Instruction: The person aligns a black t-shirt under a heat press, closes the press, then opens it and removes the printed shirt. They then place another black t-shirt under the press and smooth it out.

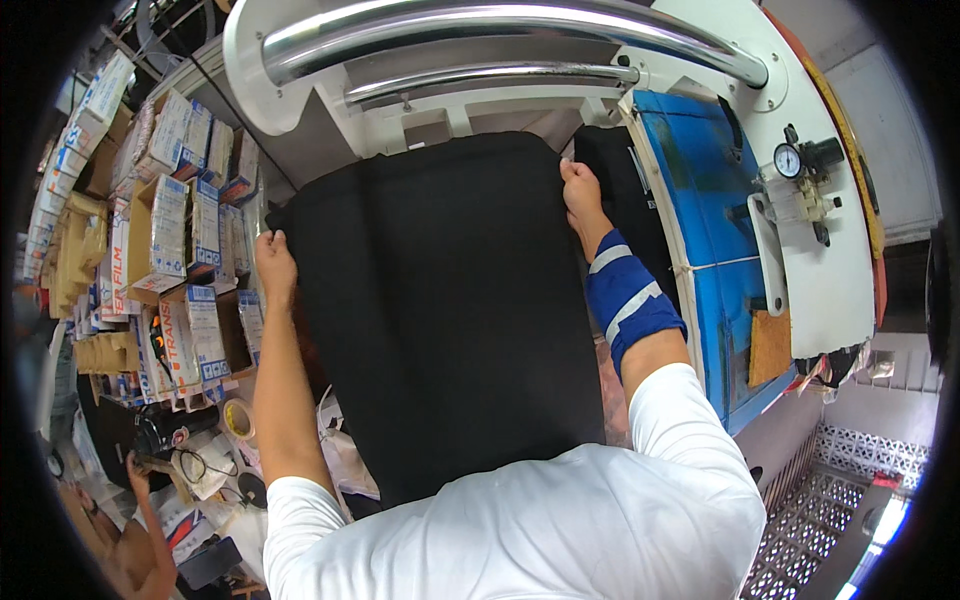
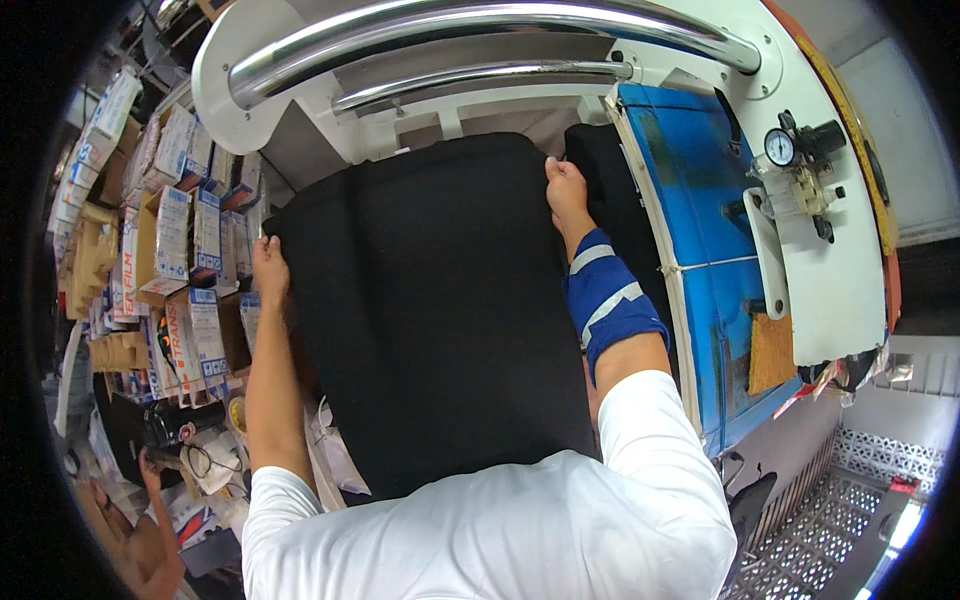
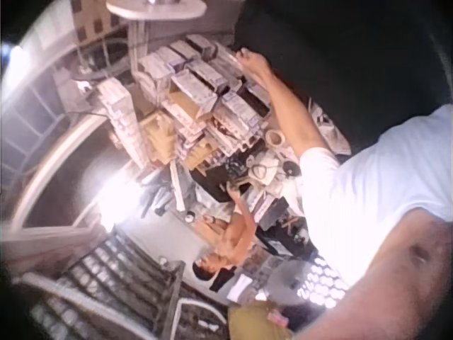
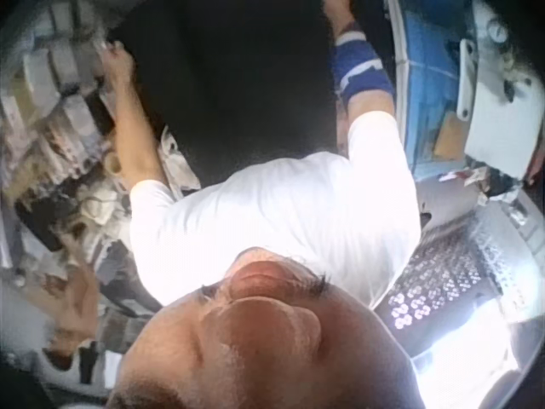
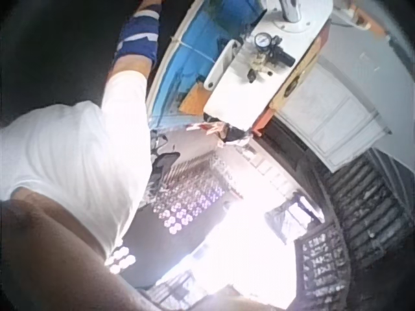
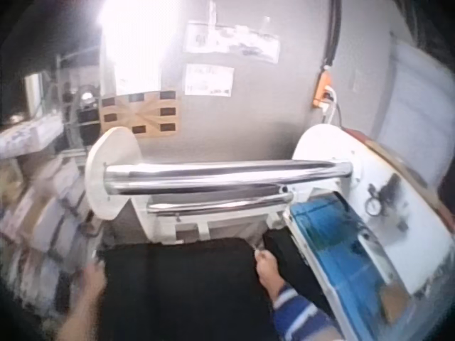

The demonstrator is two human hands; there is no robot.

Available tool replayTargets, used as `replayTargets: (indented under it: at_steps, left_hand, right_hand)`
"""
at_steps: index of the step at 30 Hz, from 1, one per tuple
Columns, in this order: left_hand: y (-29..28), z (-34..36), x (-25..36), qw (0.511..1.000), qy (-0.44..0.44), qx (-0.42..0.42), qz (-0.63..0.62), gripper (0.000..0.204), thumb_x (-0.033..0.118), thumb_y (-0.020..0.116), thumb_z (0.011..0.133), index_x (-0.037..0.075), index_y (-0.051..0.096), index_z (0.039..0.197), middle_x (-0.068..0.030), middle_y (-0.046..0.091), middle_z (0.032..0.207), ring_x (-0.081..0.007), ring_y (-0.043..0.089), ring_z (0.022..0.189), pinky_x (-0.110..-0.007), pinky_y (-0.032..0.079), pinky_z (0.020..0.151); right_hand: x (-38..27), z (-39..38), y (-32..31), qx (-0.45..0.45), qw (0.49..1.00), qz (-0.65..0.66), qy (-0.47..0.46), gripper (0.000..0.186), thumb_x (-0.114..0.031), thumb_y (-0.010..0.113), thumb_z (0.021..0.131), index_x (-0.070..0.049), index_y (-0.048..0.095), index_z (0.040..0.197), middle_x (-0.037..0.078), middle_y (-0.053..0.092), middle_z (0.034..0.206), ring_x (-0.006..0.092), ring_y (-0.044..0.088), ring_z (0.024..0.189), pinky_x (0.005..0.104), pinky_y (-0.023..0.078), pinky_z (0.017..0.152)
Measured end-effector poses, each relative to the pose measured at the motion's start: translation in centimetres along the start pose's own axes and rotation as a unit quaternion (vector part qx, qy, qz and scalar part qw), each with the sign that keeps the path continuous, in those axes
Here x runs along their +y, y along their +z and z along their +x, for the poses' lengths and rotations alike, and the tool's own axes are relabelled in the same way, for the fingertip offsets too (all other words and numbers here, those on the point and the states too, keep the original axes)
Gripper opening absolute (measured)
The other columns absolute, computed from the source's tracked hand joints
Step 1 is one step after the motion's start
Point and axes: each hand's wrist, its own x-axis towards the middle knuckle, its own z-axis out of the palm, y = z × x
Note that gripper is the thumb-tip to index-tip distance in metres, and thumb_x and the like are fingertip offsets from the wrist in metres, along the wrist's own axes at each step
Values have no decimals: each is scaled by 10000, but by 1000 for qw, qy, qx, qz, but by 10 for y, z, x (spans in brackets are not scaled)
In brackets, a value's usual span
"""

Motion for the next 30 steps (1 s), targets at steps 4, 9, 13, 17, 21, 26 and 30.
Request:
replayTargets:
  at_steps: [4,9,13,17,21,26,30]
  left_hand:
    - [-2,-12,-15,997,17,37,-71,363,209,635,977,-26,549,1239,-113,655,994,-185,634,925,-336,507,852]
    - [-12,-3,25,987,88,14,-133,299,70,555,979,31,631,1265,-110,710,1029,-198,656,1011,-303,482,903]
    - [-14,-5,7,996,39,-16,-81,337,66,559,968,33,643,1293,-153,711,1131,-273,661,1070,-354,479,967]
    - [-18,-23,-36,983,-98,-94,-127,390,228,548,993,46,623,1329,-183,657,1258,-293,614,1180,-369,466,1008]
    - [-29,-85,-9,769,-373,-300,-423,755,657,418,983,55,534,1424,-160,574,1404,-301,527,1306,-414,409,1100]
    - [-7,-68,-17,668,-253,-260,-649,896,736,433,943,-36,533,1386,-177,597,1364,-315,563,1263,-431,433,1098]
    - [-29,3,-27,708,-309,-118,-624,477,314,631,993,-68,593,1276,-194,656,1261,-338,658,1097,-448,506,1022]
  right_hand:
    - [-9,-14,15,24,996,-81,-27,314,-291,693,962,-6,707,1092,72,702,1015,187,628,936,360,489,855]
    - [-25,-8,-6,-4,1000,21,-3,274,-257,661,995,6,679,1067,68,690,987,155,624,918,317,499,846]
    - [-34,-21,11,35,988,-131,-74,342,-338,682,973,3,682,1003,66,683,906,169,634,865,329,505,801]
    - [-45,-47,-3,73,883,-453,-94,602,-633,561,945,-49,689,875,95,716,840,302,683,817,455,514,757]
    - [-29,-101,-30,-133,939,-42,314,679,-665,461,975,-53,680,1174,151,694,1193,331,645,1121,455,485,974]
    - [-36,-81,-24,-204,916,254,233,663,-529,557,985,28,575,1343,175,604,1366,333,579,1243,427,424,1105]
    - [-52,-33,-18,-101,944,267,164,505,-224,734,920,66,583,1305,218,609,1336,348,590,1220,430,455,1077]
